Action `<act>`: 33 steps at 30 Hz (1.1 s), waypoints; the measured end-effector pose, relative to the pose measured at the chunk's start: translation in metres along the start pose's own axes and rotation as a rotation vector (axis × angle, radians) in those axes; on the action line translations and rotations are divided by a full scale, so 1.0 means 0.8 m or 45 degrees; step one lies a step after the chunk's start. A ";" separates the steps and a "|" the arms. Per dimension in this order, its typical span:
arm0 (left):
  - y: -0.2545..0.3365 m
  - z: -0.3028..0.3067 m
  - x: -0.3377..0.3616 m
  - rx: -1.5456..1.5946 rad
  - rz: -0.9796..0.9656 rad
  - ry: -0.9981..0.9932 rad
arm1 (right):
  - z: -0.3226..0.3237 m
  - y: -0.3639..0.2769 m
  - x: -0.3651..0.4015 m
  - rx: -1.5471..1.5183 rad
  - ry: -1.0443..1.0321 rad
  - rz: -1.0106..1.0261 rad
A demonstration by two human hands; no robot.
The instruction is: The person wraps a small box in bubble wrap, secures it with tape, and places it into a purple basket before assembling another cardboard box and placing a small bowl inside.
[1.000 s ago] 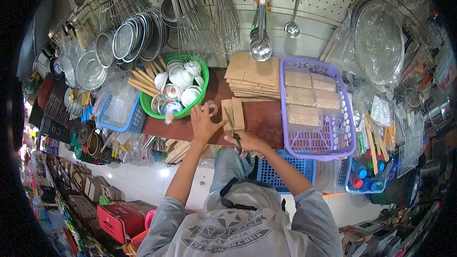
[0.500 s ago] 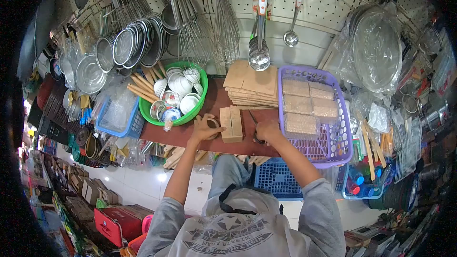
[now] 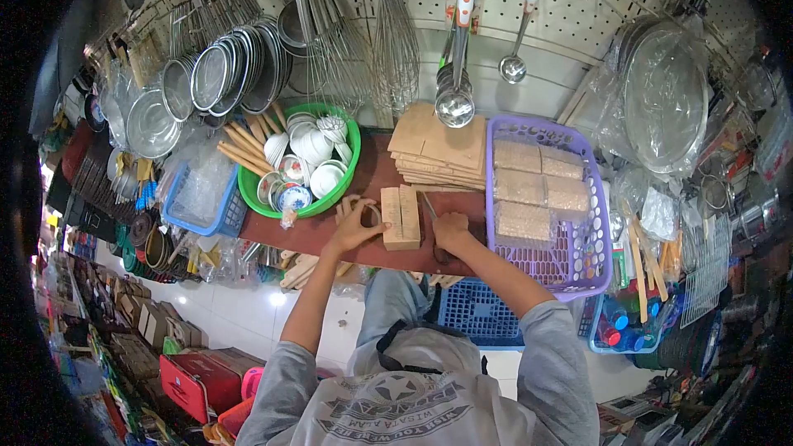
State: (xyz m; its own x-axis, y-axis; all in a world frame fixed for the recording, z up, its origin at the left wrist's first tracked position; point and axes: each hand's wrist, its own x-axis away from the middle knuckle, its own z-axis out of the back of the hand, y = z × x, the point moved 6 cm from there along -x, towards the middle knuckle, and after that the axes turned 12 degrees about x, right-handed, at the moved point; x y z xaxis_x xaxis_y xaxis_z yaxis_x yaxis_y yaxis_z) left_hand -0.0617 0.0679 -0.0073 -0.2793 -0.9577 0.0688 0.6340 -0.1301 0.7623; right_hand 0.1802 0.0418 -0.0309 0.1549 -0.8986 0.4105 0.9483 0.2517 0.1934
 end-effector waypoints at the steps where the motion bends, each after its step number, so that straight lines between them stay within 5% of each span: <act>1: 0.002 0.000 0.001 -0.006 -0.096 0.058 | -0.001 -0.002 -0.002 0.016 0.006 -0.005; 3: 0.008 0.002 0.004 -0.020 -0.289 0.172 | 0.006 -0.003 -0.002 -0.006 0.030 -0.038; 8: 0.028 0.008 0.007 0.075 -0.286 0.094 | 0.058 0.010 -0.006 -0.416 0.342 -0.116; 11: 0.029 0.004 0.006 0.077 -0.227 -0.008 | 0.090 0.005 -0.001 -0.945 0.053 -0.021; 20: 0.028 -0.002 0.004 0.285 -0.303 0.089 | 0.060 -0.012 -0.037 -0.733 0.326 0.004; 29: 0.027 -0.019 -0.027 0.294 -0.201 0.331 | 0.048 -0.009 -0.044 -0.803 0.265 -0.042; 33: 0.011 -0.023 -0.035 0.341 -0.208 0.327 | 0.045 -0.009 -0.051 -1.084 0.036 0.072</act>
State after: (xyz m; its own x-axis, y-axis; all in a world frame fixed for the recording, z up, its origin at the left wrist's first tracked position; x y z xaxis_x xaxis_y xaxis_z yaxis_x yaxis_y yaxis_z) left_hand -0.0347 0.0884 -0.0142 -0.1502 -0.9672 -0.2046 0.3764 -0.2473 0.8928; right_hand 0.1569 0.0895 -0.0168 0.2044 -0.9044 0.3746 0.8220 -0.0493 -0.5674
